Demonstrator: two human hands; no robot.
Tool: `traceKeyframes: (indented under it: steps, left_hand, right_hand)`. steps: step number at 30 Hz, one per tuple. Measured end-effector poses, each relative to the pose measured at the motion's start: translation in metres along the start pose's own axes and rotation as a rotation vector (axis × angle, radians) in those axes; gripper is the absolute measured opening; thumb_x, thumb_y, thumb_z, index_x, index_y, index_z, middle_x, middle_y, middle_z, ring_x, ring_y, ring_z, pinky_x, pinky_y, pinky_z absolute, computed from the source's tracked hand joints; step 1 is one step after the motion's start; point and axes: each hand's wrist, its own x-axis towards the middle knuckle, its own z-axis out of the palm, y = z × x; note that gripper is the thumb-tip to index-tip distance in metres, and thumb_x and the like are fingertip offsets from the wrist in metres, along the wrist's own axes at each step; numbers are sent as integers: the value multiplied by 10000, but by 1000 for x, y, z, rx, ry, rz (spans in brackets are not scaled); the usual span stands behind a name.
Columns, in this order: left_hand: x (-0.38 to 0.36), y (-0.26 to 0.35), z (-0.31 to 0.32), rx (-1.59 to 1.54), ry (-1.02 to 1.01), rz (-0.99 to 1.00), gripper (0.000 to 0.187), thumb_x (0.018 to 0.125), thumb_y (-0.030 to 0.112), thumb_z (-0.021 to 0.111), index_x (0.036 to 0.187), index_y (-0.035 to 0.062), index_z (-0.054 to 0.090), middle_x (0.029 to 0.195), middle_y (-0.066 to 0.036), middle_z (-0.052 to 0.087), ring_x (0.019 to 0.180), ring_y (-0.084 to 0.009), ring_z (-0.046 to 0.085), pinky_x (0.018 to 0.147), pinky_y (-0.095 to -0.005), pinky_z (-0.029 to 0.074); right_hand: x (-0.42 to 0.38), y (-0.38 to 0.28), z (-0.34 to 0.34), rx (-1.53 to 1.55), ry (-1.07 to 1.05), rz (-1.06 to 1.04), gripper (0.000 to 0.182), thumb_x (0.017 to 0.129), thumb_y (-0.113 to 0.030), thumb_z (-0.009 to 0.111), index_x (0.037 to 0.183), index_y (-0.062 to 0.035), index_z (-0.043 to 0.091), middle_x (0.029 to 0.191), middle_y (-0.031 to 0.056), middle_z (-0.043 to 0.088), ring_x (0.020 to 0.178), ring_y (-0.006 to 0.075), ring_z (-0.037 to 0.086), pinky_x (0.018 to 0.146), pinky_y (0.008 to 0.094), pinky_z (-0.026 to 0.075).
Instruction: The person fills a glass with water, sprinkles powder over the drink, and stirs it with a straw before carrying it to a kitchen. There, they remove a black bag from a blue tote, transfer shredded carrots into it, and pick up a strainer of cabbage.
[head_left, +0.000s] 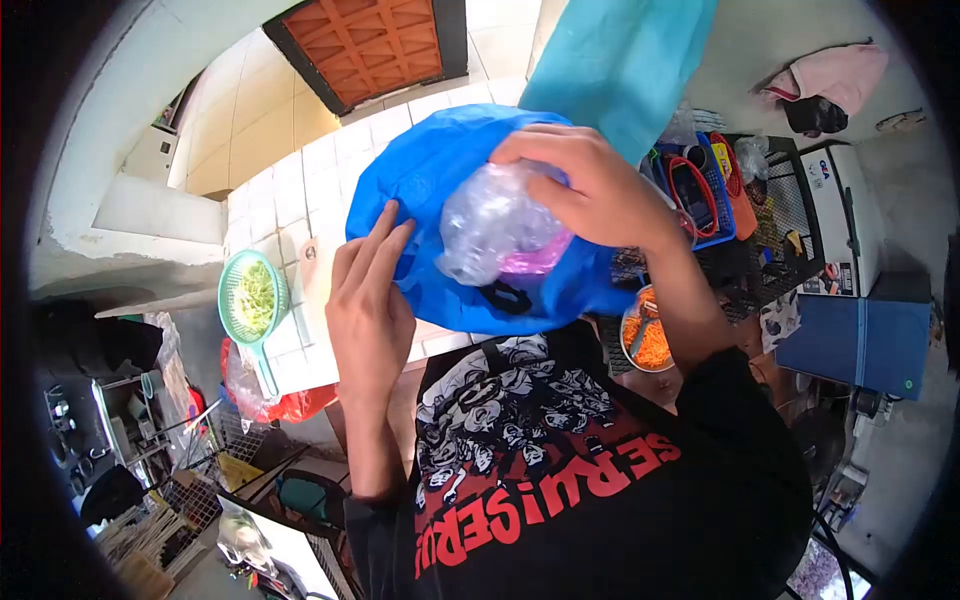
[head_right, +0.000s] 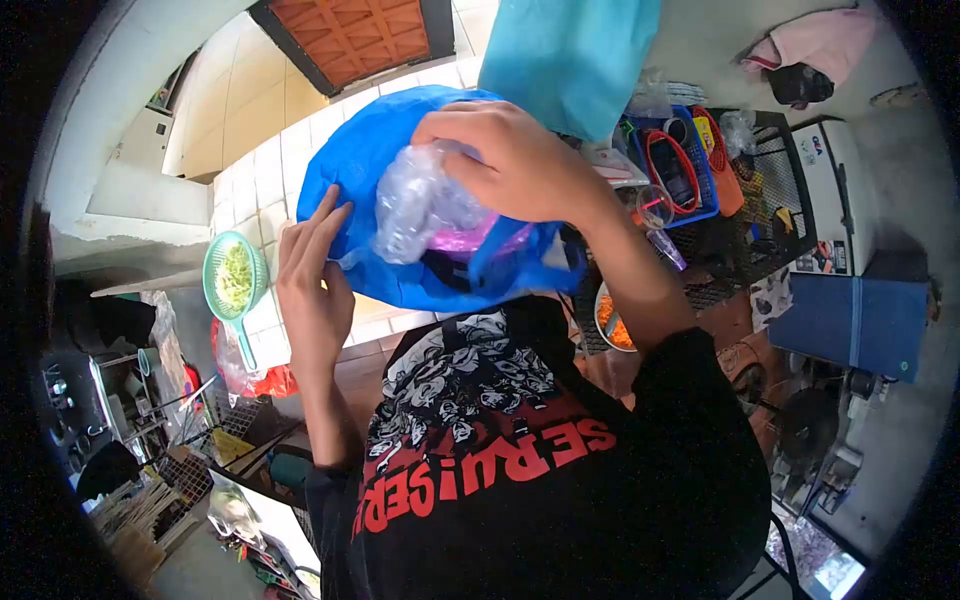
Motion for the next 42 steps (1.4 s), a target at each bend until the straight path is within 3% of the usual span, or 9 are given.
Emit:
traceKeyframes:
  steps: [9,16,20,22,25,29,37,39,42]
  left_hand:
    - [6,-28,-21,82,184,108,155,601,-136,449,641,-37,562,1367,-143,537,1175,-350,510,1000,-406,406]
    - [11,-32,-30,92,-54,92,670,650,-190,369,1286,-30,504,1566,-199,182,1430,-396,204,1110,-429,301]
    - [6,-32,-27,-65,-86,158,853,637,-217,351,1432,91,359,1582,-193,130,1421,-429,212,1021,-410,403]
    - [5,-28,-28,-117,-121,152,879,634,-215,357,1448,115,332,1582,-195,126,1423,-432,199,1025,-411,400]
    - [9,-22,-28,-162,-166,175,919,631,-202,374,1473,156,287,1582,-200,116,1432,-431,160,1077,-419,338]
    - [15,-13,-28,-145,-212,148,598,675,-166,379,1272,-138,411,1560,-257,109,1395,-465,218,1058,-422,358]
    - [6,-32,-29,-197,-77,97,928,624,-207,380,1486,123,281,1583,-204,95,1422,-427,199,1038,-409,382]
    - [11,-20,-31,-169,-76,155,649,652,-176,406,1301,-146,396,1563,-246,120,1350,-475,314,986,-396,430]
    - [15,-15,-31,-111,-78,161,655,656,-178,403,1310,-156,384,1565,-236,119,1340,-446,347,931,-376,468]
  right_hand:
    - [-41,-8,50,-245,-337,-98,159,703,-16,546,833,-28,637,1094,145,634,1163,308,550,1067,392,376]
    - [-16,-28,74,-394,-1058,385,237,740,-230,625,774,2,659,931,218,659,974,320,621,853,409,469]
    - [-36,10,100,-364,-668,235,222,756,-187,606,806,24,656,955,222,663,990,337,613,835,422,481]
    - [-35,13,104,-487,41,-277,230,765,-134,582,904,40,641,967,206,662,999,350,606,817,431,491]
    - [13,-9,107,-185,-343,-155,265,793,-95,553,1013,45,604,1007,226,642,1017,353,602,823,434,486]
    - [38,6,141,-58,-509,250,237,796,-101,571,971,47,629,1019,238,635,1011,361,610,871,446,474]
    - [50,40,148,95,-62,153,185,790,-85,583,933,26,617,966,253,632,914,379,620,809,452,477]
    - [52,25,143,28,-153,164,179,790,-82,583,930,24,617,968,251,632,910,378,619,805,452,478]
    - [56,5,134,-76,-279,195,171,790,-76,582,926,22,615,972,248,630,905,377,618,800,451,478]
